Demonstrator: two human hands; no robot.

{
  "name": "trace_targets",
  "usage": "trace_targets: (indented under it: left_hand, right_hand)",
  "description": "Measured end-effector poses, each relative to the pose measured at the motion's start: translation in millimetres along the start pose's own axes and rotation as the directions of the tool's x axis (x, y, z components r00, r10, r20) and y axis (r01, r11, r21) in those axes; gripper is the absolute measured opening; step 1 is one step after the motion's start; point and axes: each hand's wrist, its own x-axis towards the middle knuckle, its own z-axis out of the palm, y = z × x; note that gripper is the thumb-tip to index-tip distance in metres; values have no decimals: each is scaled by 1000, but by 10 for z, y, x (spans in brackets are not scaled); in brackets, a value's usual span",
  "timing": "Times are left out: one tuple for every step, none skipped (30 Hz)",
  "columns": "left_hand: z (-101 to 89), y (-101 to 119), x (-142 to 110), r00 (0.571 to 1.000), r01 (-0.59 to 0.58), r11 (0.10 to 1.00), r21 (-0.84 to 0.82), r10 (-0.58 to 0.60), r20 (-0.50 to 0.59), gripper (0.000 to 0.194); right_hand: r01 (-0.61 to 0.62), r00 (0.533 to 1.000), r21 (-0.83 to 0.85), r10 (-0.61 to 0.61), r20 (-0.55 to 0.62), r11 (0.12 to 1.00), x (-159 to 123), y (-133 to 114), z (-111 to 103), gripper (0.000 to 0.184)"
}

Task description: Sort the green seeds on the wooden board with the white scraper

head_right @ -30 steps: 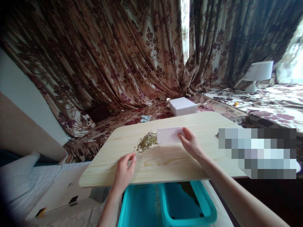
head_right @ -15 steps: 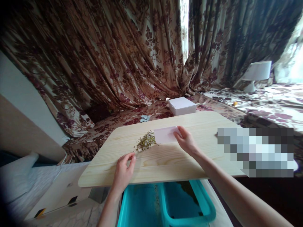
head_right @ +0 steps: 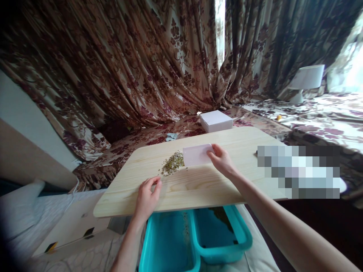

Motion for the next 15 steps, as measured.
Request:
trace_targets:
  left_hand:
    - [0,-3,2,1000,-1,1000,2,1,2,21]
    - [0,-6,3,1000,-1,1000,3,1,4,21]
    - [0,-9,3,1000,0,1000,5,0,4,21]
    - [0,-11,3,1000,0,1000,7,0,3,20]
    - [0,-13,3,1000,1,1000,9,-1,3,20]
    - [0,-15,2,1000,2,1000,11,-2,3,20]
    - [0,-16,1,1000,2,1000,12,-2,3,20]
    - [1,-16,0,1000,2,1000,13,-2,5,20]
    - [1,-16,-1,1000,2,1000,13,-2,6,20]
    - [1,-15,-1,1000,3,1000,14,-3,8,20]
    - [2,-15,-1,1000,3,1000,14,-3,9,21]
    - [2,-15,-1,1000,3,1000,14,-3,10,21]
    - [2,-16,-1,1000,4,1000,14,-4,11,21]
    - [3,-17,-1,1000,5,1000,15,-5,11,21]
    - [3,-18,-1,1000,6,1000,15,-6,10,21]
  right_hand:
    - [-4,1000,8,5,-1,1000,-7,3,1,15]
    - [-9,1000,16,9,-2,1000,-18,5,1,15]
    - [-15,1000,22,15,-3,1000,-30,5,-2,15]
    - [-19,1000,25,19,-4,999,-42,5,-5,15]
    - [-23,1000,26,23,-8,999,-53,4,-9,15]
    - [-25,1000,26,25,-14,999,-61,2,-13,15]
    - [-26,999,26,26,-21,999,-67,0,-16,15]
    - [-27,999,25,28,-29,999,-70,-2,-19,15]
    - [-28,999,24,29,-36,999,-71,-2,-22,15]
    - [-30,999,24,31,-41,999,-70,-1,-25,15]
    - [-32,999,24,33,-40,999,-69,2,-29,15]
    - [-33,999,23,34,-39,999,-69,4,-33,14]
    - [-33,999,20,34,-36,999,-69,7,-39,14]
    - [-33,999,16,33,-34,999,-70,10,-45,14]
    - [-32,999,12,33,-33,999,-72,11,-51,13]
